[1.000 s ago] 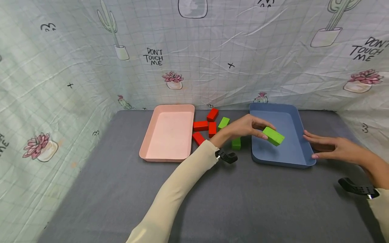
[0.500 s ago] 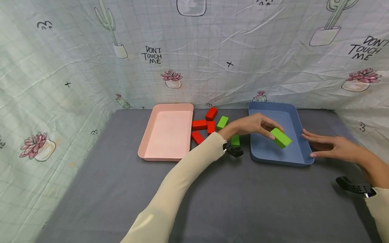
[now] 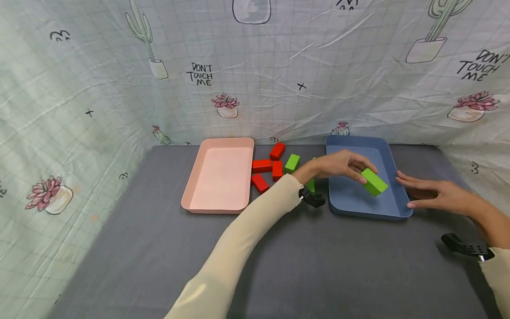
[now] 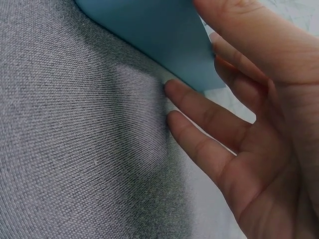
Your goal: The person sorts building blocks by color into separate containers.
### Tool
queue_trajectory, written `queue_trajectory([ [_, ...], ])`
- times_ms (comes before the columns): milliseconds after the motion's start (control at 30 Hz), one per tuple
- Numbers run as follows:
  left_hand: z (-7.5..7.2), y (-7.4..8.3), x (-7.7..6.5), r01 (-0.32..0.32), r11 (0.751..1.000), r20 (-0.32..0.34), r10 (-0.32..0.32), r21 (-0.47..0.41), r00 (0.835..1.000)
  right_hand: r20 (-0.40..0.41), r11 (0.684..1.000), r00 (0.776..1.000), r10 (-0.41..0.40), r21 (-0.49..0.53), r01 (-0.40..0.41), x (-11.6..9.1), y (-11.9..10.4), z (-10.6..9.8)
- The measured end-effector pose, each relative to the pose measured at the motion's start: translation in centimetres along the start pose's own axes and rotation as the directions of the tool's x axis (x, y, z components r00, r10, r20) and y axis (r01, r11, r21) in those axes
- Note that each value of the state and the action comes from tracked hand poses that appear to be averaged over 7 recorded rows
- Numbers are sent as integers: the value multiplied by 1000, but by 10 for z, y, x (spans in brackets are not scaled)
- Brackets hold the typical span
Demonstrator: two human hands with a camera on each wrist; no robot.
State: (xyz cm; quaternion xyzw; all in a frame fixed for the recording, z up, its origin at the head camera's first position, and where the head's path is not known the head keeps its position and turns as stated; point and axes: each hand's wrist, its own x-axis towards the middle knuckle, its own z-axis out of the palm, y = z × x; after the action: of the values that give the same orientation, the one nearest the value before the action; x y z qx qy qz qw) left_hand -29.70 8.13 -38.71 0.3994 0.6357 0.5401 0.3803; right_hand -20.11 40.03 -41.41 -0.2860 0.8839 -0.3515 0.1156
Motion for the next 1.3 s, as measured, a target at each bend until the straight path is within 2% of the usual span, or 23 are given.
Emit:
queue_trajectory([
  [133, -1, 1, 0, 4, 1000, -2, -4, -17, 1000, 12, 1000, 1000, 18, -14, -18, 1, -2, -2],
  [367, -3, 2, 2, 10, 995, -54, -4, 102, 999, 19, 999, 999, 44, -30, -44, 1, -4, -3],
  [500, -3, 2, 6, 5, 993, -46, 1, 122, 999, 19, 997, 998, 62, -45, -61, 1, -3, -3],
  [667, -4, 3, 12, 16, 995, -31, -14, 98, 999, 14, 995, 997, 79, -60, -78, 1, -4, -2],
  [900, -3, 5, 20, 66, 996, -19, -65, 66, 998, 19, 999, 999, 44, -32, -44, 2, -5, -2],
  [1300, -1, 4, 30, 82, 996, 13, -83, 43, 996, 17, 999, 999, 28, -21, -28, 2, 0, -2],
])
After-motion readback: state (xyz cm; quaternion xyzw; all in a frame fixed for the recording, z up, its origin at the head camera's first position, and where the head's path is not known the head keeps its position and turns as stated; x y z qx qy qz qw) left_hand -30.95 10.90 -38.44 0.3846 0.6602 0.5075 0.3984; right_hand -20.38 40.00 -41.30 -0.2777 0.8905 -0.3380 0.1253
